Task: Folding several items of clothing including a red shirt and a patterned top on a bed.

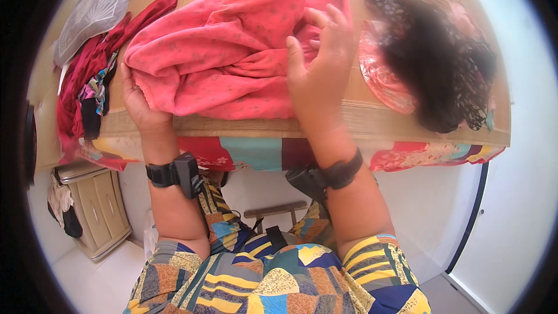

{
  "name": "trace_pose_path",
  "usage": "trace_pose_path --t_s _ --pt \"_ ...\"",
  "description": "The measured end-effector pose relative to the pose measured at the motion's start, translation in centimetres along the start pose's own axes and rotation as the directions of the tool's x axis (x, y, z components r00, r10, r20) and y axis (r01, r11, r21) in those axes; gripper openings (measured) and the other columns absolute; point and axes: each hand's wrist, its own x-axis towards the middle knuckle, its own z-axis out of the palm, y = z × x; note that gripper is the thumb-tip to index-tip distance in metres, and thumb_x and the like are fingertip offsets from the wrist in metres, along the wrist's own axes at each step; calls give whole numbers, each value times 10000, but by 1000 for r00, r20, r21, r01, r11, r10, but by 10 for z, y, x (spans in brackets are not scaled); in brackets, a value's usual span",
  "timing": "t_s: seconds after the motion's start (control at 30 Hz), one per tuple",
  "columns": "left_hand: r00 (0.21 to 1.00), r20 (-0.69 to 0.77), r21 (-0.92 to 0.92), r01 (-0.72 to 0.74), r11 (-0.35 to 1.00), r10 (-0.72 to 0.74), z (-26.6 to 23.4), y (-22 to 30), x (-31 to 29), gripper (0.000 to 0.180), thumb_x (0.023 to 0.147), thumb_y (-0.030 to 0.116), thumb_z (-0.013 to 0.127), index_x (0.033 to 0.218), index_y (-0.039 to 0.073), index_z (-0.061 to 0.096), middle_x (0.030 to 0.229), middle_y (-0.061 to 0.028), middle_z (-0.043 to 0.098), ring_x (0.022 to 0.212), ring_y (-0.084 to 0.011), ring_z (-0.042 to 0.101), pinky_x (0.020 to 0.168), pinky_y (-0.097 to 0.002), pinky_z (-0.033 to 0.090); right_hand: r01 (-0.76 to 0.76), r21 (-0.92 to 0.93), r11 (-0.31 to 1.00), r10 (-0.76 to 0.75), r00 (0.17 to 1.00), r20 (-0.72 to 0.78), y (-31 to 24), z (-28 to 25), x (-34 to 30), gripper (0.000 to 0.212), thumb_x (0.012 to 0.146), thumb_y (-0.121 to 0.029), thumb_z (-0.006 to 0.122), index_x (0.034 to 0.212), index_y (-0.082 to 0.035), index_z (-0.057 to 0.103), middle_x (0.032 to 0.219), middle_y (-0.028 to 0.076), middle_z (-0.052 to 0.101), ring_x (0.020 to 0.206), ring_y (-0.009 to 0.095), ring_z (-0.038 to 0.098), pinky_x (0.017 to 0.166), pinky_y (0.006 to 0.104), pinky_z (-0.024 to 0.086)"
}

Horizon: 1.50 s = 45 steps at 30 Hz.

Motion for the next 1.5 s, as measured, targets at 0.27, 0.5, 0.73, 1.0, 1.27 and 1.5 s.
trace_pose_path --t_s 0.27,0.5,0.73,1.0,1.27,1.5 --pt "998 -40 54 -47 997 49 0 11 -5 455 1028 399 483 1316 54 557 1363 -146 579 1286 -330 535 1126 -515 403 -119 -280 953 184 958 219 25 -8 2 433 854 -166 719 1239 -27 578 1227 190 615 1133 356 580 952 437 466" --pt "872 -408 313 -145 939 271 14 2 -1 359 1010 324 546 1270 79 579 1317 -129 607 1251 -310 565 1111 -506 426 -393 -109 913 408 892 196 31 -18 13 179 895 -152 684 1048 -62 658 927 132 702 780 237 663 736 375 514" --pt "859 -424 355 -133 926 286 21 -1 -1 290 994 247 580 1237 88 583 1281 -115 618 1222 -287 584 1077 -492 468 -313 -30 949 314 947 71 41 -11 11 231 909 -155 677 1116 -55 654 968 118 718 781 194 661 733 363 517" --pt "857 -431 345 -132 929 282 20 0 -2 264 991 219 587 1223 93 589 1254 -104 631 1202 -276 596 1064 -474 478 -361 -32 932 320 779 540 29 -15 10 307 967 -107 642 1246 16 605 813 -5 628 701 52 509 626 224 437" --pt "905 -389 261 -71 963 172 17 -2 -3 248 992 194 588 1216 86 602 1248 -101 645 1191 -271 607 1064 -455 480 -429 113 896 373 866 332 37 -12 9 104 996 -99 585 1037 -12 625 785 -9 633 685 33 539 607 202 429" --pt "948 -314 229 16 973 58 20 -10 -5 268 1002 130 556 1251 37 588 1257 -127 645 1152 -257 634 1019 -430 519 -354 833 425 648 761 -7 59 -37 31 209 1058 -155 454 1176 -6 543 1214 138 643 1030 226 674 881 393 593"
